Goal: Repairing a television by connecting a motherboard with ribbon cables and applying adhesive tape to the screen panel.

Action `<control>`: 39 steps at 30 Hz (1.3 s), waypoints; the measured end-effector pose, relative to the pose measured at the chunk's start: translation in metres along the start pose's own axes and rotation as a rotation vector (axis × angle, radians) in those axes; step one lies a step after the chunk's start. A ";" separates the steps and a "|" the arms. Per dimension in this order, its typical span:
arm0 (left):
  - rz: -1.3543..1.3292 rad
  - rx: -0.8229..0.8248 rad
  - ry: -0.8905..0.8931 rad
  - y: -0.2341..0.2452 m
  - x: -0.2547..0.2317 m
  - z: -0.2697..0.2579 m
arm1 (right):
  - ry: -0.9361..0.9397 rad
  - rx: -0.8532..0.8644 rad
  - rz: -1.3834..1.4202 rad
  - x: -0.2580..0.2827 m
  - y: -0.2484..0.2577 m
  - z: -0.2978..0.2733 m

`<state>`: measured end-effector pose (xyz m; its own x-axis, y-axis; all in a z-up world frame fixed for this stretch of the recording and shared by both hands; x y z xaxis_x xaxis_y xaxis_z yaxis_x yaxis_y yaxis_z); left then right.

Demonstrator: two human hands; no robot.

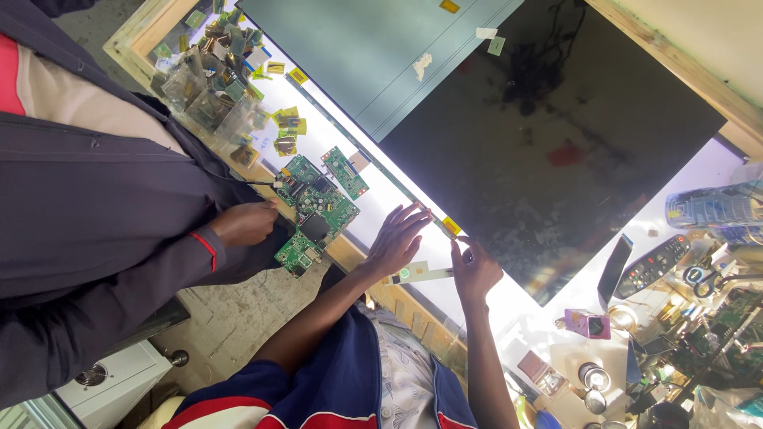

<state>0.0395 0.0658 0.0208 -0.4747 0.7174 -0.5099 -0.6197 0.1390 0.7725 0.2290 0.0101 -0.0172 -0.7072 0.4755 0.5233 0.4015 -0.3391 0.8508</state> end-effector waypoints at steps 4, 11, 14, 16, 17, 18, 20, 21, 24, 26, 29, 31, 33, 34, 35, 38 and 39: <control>-0.009 0.011 -0.015 -0.003 0.002 -0.001 | 0.000 0.005 -0.004 -0.003 -0.003 0.001; 0.020 0.007 -0.026 -0.014 0.008 -0.006 | 0.022 -0.016 0.000 -0.002 -0.003 0.001; 0.556 0.412 -0.194 0.003 -0.036 -0.002 | 0.087 -0.048 -0.021 0.010 0.008 0.001; 0.168 0.439 0.039 0.026 -0.033 0.012 | 0.078 -0.042 -0.015 0.011 0.012 -0.004; -0.182 0.436 0.262 0.034 -0.022 0.021 | 0.089 -0.062 0.020 0.017 0.014 0.001; -0.191 0.446 0.255 0.026 -0.020 0.023 | 0.076 -0.065 0.012 0.014 0.014 0.001; -0.198 0.731 0.386 -0.005 -0.009 0.010 | 0.103 -0.061 0.027 0.013 0.012 0.001; -0.210 0.743 0.383 0.001 -0.014 0.012 | 0.091 -0.057 0.016 0.012 0.012 0.000; 0.245 0.798 0.154 0.011 -0.013 0.018 | 0.099 -0.093 0.004 0.012 0.016 0.002; 0.381 0.280 -0.166 0.024 -0.025 0.021 | 0.122 -0.031 0.084 0.011 0.017 0.000; 0.361 0.257 -0.234 -0.008 -0.002 0.006 | 0.111 -0.018 0.217 0.005 0.020 -0.001; 0.070 0.070 -0.173 -0.013 0.008 -0.001 | 0.099 0.000 0.263 0.010 0.030 -0.002; -0.219 -0.115 -0.104 -0.001 0.000 -0.003 | 0.088 0.020 0.310 0.015 0.039 -0.005; 0.065 0.045 -0.364 -0.001 -0.038 0.001 | 0.099 0.031 0.346 0.020 0.044 -0.007; 0.354 0.206 -0.619 -0.006 -0.071 0.000 | 0.111 0.041 0.383 0.024 0.049 -0.008; 1.242 0.710 -1.347 -0.042 -0.098 0.023 | 0.076 -0.010 0.438 0.016 0.057 -0.010; 1.239 0.711 -1.347 -0.048 -0.095 0.021 | 0.074 -0.008 0.437 0.013 0.056 -0.011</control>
<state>0.1273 0.0052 0.0404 0.5410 0.5372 0.6471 0.1085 -0.8076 0.5796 0.2361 -0.0112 0.0365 -0.5115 0.2266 0.8288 0.6677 -0.5023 0.5494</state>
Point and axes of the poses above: each hand's wrist, its own z-axis towards the middle knuckle, its own y-axis out of the back of the hand, x = y × z, the point moved 8 cm from there along z, towards the middle knuckle, and after that the axes turned 13 degrees about -y, right-handed, at the moved point
